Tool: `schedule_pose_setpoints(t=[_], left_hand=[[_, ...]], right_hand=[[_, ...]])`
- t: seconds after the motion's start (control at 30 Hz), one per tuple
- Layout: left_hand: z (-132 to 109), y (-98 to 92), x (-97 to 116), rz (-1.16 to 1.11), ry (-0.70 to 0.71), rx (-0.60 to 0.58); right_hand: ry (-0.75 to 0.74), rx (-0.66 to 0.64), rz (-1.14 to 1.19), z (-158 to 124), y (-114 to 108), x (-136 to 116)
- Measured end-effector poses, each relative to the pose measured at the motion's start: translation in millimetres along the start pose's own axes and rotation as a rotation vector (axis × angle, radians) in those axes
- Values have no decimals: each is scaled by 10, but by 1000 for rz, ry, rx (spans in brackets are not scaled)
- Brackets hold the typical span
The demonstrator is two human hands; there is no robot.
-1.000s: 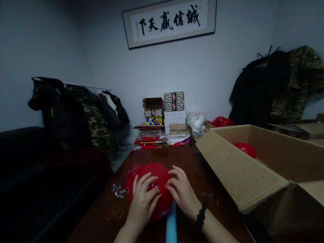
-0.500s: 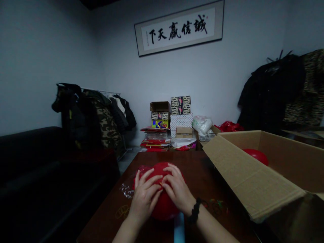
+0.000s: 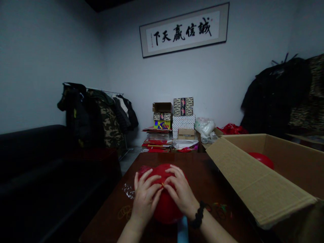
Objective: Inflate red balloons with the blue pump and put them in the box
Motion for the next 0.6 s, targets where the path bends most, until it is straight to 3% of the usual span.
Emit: schedule_pose_setpoints(t=[0.47,0.6], left_hand=[[11,127,-50,-90,-21,-94],[21,160,-43,-111,-18,-113]], right_hand=[[-34,-88,-100,-27,57,-77],[-22,-37,-56,-37,27,-52]])
Point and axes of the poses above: each hand's wrist, its own z-axis towards the middle knuckle, its own y-axis out of the palm, x = y × z, the point moved 9 cm from there along z, towards the middle knuckle, and after that the axes turned 14 degrees about z, right-handed, at the moved point
